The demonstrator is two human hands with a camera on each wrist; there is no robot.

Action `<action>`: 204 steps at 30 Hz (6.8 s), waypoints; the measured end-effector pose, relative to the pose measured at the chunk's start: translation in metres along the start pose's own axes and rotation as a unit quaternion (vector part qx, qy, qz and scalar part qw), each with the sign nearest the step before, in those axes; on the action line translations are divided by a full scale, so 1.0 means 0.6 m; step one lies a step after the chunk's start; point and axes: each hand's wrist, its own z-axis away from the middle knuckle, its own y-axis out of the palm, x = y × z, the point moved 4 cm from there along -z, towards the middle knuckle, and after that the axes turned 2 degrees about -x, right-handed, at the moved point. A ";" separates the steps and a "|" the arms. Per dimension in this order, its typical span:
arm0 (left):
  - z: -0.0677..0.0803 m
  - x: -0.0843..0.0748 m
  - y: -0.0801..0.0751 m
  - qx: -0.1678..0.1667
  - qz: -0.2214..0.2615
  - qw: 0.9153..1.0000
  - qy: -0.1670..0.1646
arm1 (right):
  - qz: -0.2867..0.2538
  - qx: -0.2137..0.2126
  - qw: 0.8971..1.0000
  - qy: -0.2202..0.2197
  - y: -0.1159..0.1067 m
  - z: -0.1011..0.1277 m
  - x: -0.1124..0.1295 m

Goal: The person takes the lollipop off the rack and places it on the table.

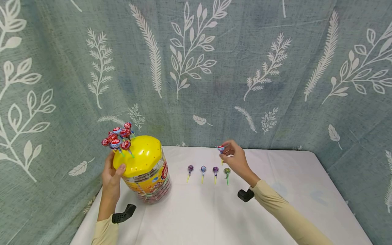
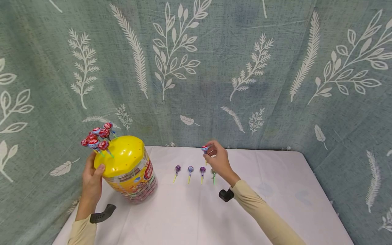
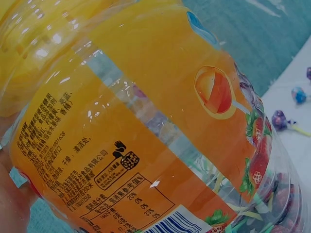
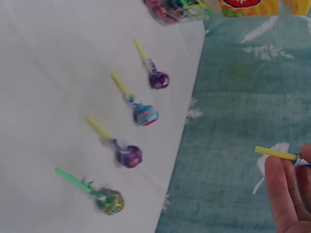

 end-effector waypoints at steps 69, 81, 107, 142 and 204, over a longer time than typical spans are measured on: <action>-0.004 0.001 0.005 -0.005 -0.019 1.000 -0.007 | 0.134 -0.006 0.983 0.127 0.004 0.020 -0.121; -0.007 0.001 0.005 -0.006 -0.018 1.000 -0.007 | 0.071 0.019 0.997 0.014 0.053 -0.009 -0.013; 0.002 0.002 0.000 -0.012 -0.020 1.000 -0.002 | -0.028 0.108 0.990 -0.081 0.168 -0.026 0.197; -0.001 0.004 -0.006 -0.017 -0.031 0.999 -0.020 | -0.049 0.168 0.974 -0.146 0.349 -0.055 0.278; 0.018 -0.005 0.026 -0.063 -0.055 0.996 0.024 | 0.025 0.054 0.998 -0.033 -0.007 -0.004 0.067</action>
